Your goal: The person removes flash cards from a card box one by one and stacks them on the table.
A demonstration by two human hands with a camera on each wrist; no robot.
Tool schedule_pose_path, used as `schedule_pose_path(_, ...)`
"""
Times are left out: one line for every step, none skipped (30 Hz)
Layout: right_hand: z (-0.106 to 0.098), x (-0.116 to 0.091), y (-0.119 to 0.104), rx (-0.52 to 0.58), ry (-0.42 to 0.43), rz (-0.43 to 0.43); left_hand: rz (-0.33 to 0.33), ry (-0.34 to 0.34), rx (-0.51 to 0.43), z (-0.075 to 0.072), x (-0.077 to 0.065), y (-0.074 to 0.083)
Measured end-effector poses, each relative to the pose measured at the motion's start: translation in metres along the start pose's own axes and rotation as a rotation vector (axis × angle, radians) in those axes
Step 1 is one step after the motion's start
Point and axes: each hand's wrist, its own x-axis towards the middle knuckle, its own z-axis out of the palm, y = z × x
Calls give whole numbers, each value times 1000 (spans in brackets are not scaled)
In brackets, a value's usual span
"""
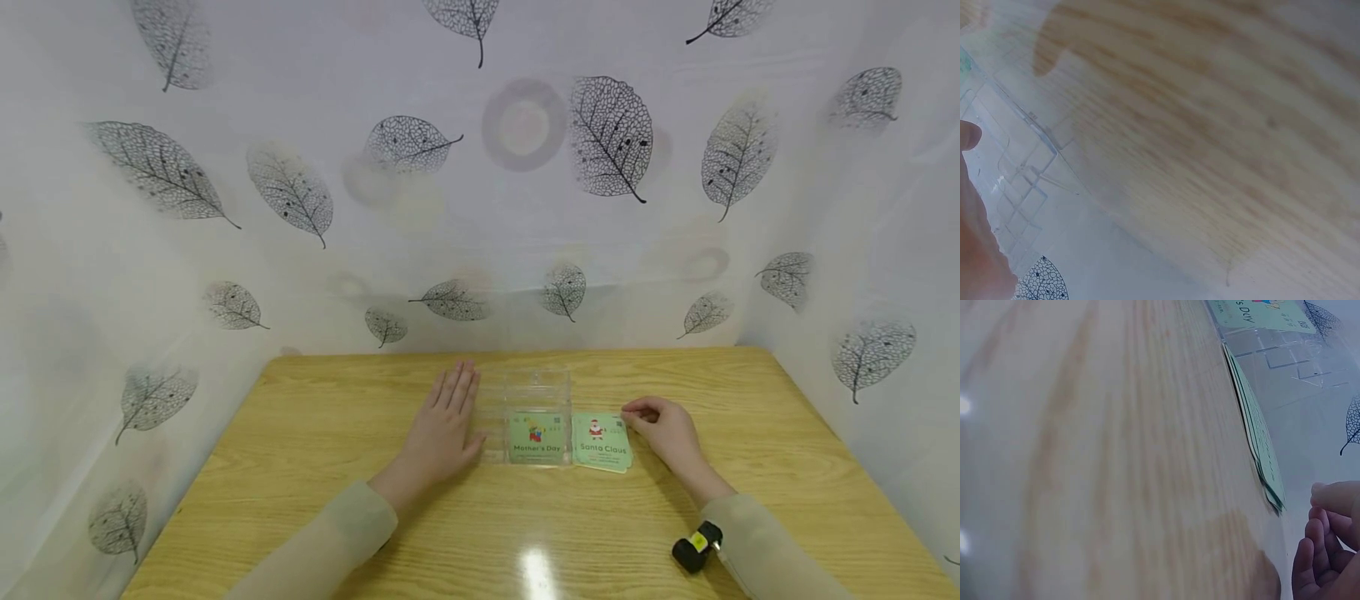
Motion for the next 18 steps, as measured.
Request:
schedule_pose_path(0,0,0,1,0,0,1,0,0,0,0,0)
schedule_pose_path(0,0,0,1,2,-2,1,-1,-1,0,0,0)
schedule_pose_path(0,-1,0,1,3,-1,1,-5,3,-1,0,1)
schedule_pose_path(0,-1,0,2,5,-3,1,-10,7,-1,0,1)
schedule_pose_path(0,-1,0,1,7,-5,0,-13,9,-1,0,1)
schedule_pose_path(0,-1,0,0,10,-7,-1,-13,14,-1,0,1)
schedule_pose_path(0,-1,0,-1,13,-9,-1,-14,19,-1,0,1)
schedule_pose_path(0,-2,1,-4,17,-10,-2,-15,22,-1,0,1)
schedule_pose_path(1,-2,1,-5,19,-11,-3,-14,24,-1,0,1)
schedule_pose_path(1,-2,1,-7,21,-13,-3,-14,28,0,0,1)
schedule_pose_path(1,-2,1,-6,23,-13,-4,-14,32,0,0,1)
schedule_pose_path(1,-2,1,-7,24,-13,-4,-13,34,0,0,1)
schedule_pose_path(1,-2,1,-8,23,-13,-4,-15,36,0,0,1)
schedule_pose_path(0,-2,1,-7,23,-11,-4,-15,35,0,0,1)
schedule_pose_path(0,-2,1,-5,22,-9,-4,-18,38,0,0,1)
schedule_pose_path(0,-3,0,-7,23,-7,-4,-22,41,0,0,1)
schedule_pose_path(0,-3,0,-7,22,-4,-5,-25,41,-1,0,1)
schedule_pose_path(-1,-2,-1,-8,22,-4,-6,-25,38,-1,0,0)
